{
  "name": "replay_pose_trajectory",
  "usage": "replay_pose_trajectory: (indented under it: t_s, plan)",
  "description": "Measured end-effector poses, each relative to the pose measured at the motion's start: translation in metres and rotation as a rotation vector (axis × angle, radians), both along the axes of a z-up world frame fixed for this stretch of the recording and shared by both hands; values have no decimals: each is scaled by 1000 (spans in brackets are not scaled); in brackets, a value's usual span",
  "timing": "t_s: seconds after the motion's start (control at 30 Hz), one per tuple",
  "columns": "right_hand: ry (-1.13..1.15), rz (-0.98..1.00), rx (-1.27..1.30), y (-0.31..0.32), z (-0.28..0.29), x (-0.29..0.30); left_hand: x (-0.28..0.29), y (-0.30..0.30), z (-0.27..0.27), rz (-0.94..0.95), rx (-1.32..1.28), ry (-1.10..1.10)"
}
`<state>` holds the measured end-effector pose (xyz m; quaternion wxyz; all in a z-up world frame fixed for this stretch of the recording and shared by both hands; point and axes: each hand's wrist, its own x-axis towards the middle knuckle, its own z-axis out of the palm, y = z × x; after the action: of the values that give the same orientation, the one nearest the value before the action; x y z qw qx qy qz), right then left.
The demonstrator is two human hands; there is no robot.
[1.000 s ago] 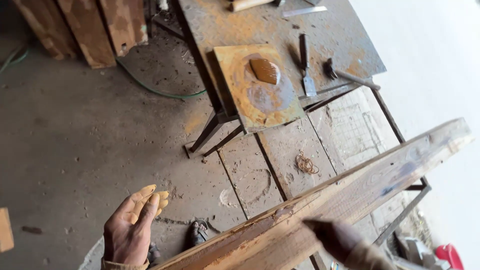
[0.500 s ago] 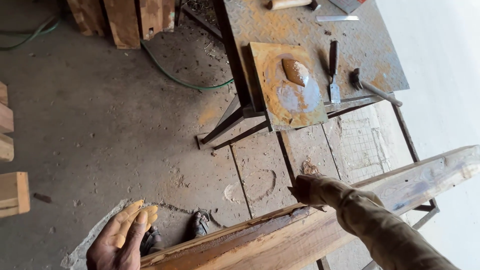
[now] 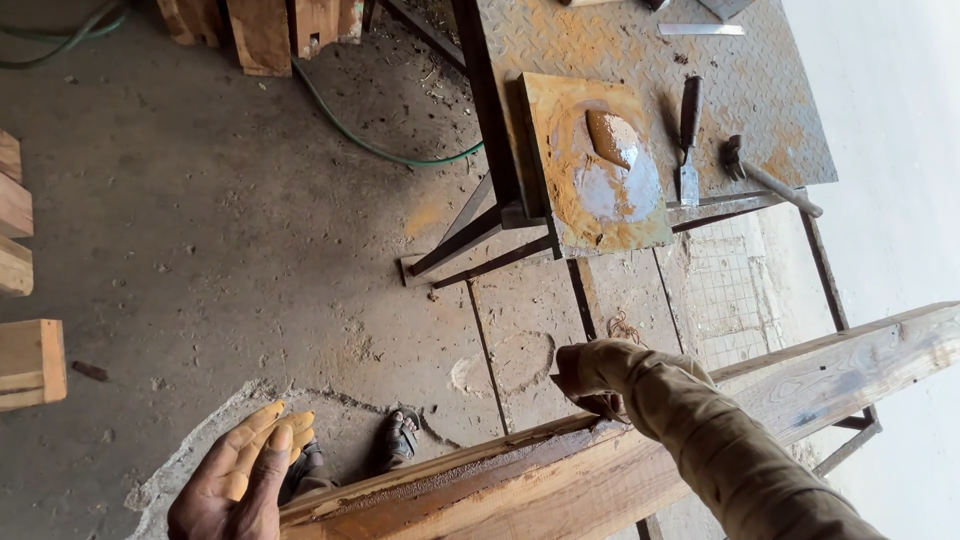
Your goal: The person applies a brown wood filler paste onto a long wooden plank resting on sawhorses, scooping filler from a board with a small scraper and spreading it over holes and defects. They then scrape and smooth the filled areas by hand and with the scraper, working along the plank.
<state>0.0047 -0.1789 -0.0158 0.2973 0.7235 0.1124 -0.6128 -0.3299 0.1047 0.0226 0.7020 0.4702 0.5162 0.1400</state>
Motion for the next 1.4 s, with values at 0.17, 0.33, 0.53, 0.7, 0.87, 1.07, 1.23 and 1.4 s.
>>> replay_pose_trajectory:
  t_s: [0.17, 0.33, 0.53, 0.7, 0.87, 1.07, 1.23, 1.4]
  plan:
    - [22, 34, 5, 25, 13, -15, 1, -3, -5, -13, -49, -26]
    - [37, 259, 94, 21, -8, -21, 7, -3, 2, -23, -59, -4]
    - [34, 359, 176, 19, -32, -26, 8, -4, 5, -29, -61, 16]
    - [14, 347, 220, 31, -21, -33, 10, -4, 9, -28, -58, 13]
    - [14, 248, 195, 63, 22, -44, 8, -5, 6, -34, -61, -13]
    - [-59, -177, 207, 51, 42, -39, 14, -4, 15, -40, -67, 14]
    - [-246, -660, 862, -5, 63, -19, 11, -4, -2, -50, -60, 9]
    - [-486, -684, 1061, -109, 65, -29, 24, -15, -4, -78, -23, -69]
